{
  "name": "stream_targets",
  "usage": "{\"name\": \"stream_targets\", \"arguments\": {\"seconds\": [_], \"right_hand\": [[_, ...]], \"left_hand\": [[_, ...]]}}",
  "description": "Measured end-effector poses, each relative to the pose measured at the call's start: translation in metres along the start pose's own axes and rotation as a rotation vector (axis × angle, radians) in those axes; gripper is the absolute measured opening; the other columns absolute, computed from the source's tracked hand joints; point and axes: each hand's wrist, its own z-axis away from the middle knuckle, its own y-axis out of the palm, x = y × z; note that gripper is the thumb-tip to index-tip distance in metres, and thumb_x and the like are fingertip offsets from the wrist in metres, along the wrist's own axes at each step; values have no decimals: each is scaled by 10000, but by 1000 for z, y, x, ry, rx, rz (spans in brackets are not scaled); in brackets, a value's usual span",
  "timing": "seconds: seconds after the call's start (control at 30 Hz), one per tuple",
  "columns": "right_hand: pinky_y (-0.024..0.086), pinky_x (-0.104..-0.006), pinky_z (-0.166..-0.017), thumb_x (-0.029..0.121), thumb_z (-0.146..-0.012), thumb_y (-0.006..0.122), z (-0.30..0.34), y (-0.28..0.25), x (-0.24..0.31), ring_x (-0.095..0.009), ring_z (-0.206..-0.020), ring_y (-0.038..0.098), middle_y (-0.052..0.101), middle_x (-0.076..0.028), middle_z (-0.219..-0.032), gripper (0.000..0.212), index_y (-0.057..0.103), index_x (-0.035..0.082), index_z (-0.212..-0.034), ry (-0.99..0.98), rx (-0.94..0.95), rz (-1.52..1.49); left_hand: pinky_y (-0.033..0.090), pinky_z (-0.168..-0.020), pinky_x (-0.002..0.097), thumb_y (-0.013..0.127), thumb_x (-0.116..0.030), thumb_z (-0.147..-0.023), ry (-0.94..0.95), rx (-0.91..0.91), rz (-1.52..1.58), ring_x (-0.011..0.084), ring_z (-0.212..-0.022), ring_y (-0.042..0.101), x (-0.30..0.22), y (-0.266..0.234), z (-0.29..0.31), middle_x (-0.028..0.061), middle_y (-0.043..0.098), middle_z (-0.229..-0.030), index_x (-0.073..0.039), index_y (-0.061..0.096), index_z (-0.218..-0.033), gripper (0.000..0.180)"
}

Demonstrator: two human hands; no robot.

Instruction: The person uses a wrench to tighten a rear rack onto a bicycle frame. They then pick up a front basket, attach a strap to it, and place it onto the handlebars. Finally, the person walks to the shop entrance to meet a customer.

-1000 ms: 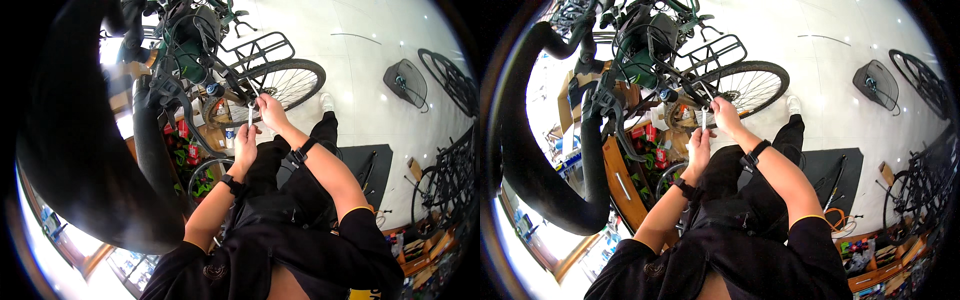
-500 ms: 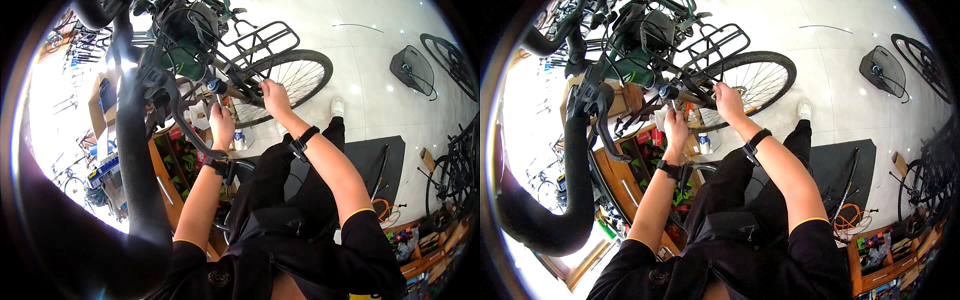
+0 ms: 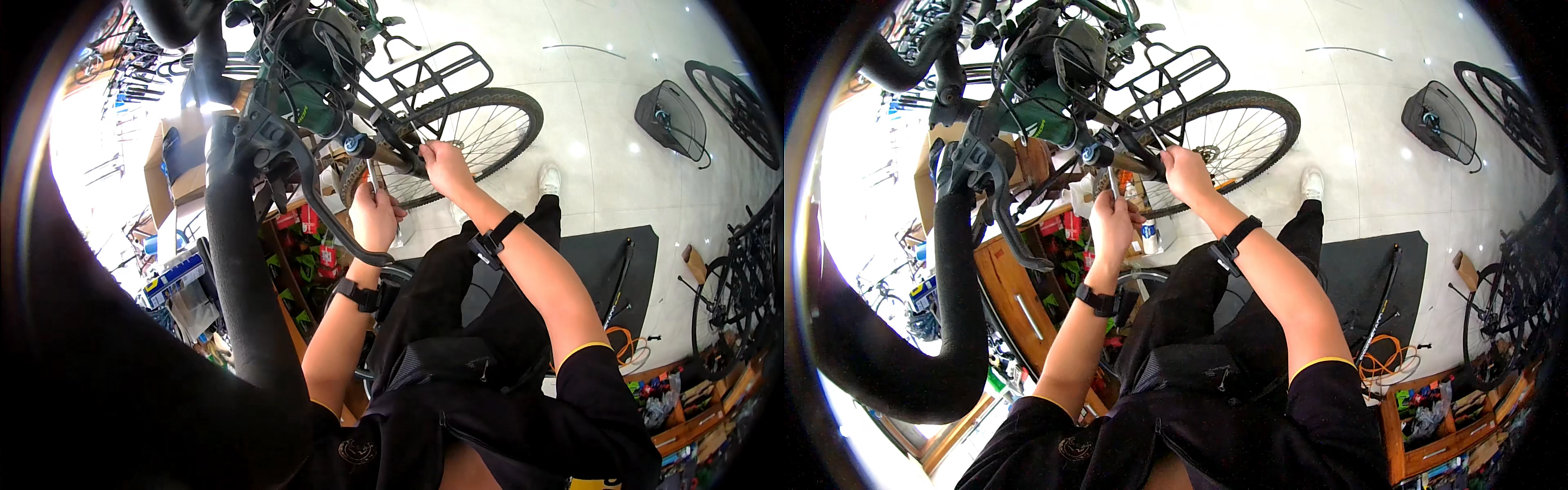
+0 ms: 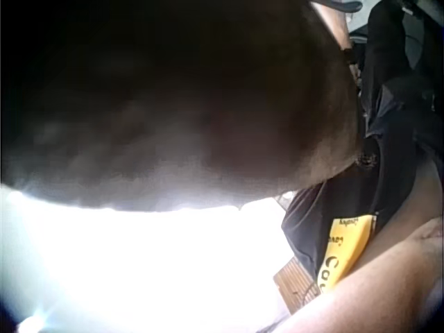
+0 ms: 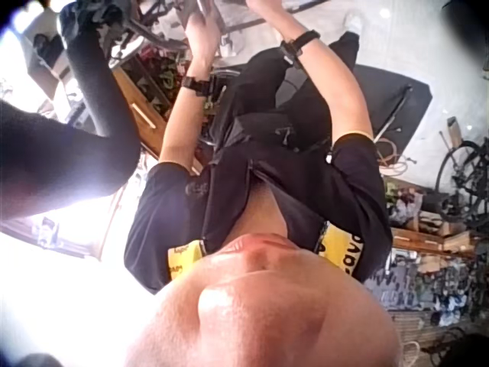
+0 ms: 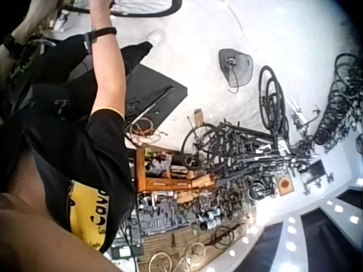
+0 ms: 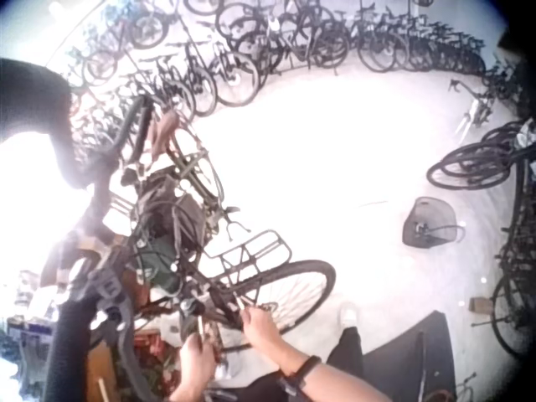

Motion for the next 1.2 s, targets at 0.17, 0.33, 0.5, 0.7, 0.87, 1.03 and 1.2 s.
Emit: {"name": "stream_targets", "arguments": {"seconds": [0.17,0.33,0.5,0.7,0.87,1.03,1.2], "right_hand": [[443,-483,-634,186,-923,511,-1,-4,5,-451,-732,562,593,-244,-736,248,592,-17,-807,-27,-10,-40],[449,-438,-649,199,-914,507,-2,-11,16,-421,-718,569,592,-246,-724,274,608,-28,-797,133,103,-152],[444,-389,-595,236,-928,503,-2,-12,20,-303,-599,584,599,-185,-643,319,627,-20,-784,276,159,-195],[421,-365,-535,242,-928,521,-3,-7,24,-218,-529,546,583,-119,-579,326,636,-2,-744,436,138,-274],[233,-287,-361,252,-970,476,-5,-12,41,-101,-418,357,435,-6,-525,350,585,11,-741,599,223,-439],[235,-266,-359,282,-982,451,-11,-19,56,-94,-438,344,418,3,-567,346,570,30,-776,794,294,-451],[250,-235,-400,336,-996,420,-16,-23,53,-77,-472,323,381,21,-599,368,554,34,-833,883,471,-604]], "left_hand": [[497,-487,267,416,-99,-958,64,20,75,143,-560,606,3,0,-16,74,573,-739,16,471,-949,128],[484,-453,259,410,-74,-956,120,21,97,133,-518,584,12,8,-37,76,569,-729,66,433,-1225,304],[475,-442,263,409,-72,-951,118,1,40,133,-511,590,15,11,-38,76,575,-715,63,427,-1251,329],[474,-462,271,432,-102,-960,130,-11,-41,133,-530,593,9,14,-30,70,570,-691,29,472,-995,141],[465,-454,280,431,-103,-956,138,-23,-51,136,-521,585,19,11,-20,71,572,-682,29,465,-973,138],[456,-446,280,427,-100,-951,114,-17,-130,136,-508,564,14,7,6,65,566,-679,25,459,-974,131],[408,-418,250,433,-93,-944,-4,-66,104,103,-493,505,31,-15,31,42,543,-699,-14,480,-975,97]]}}
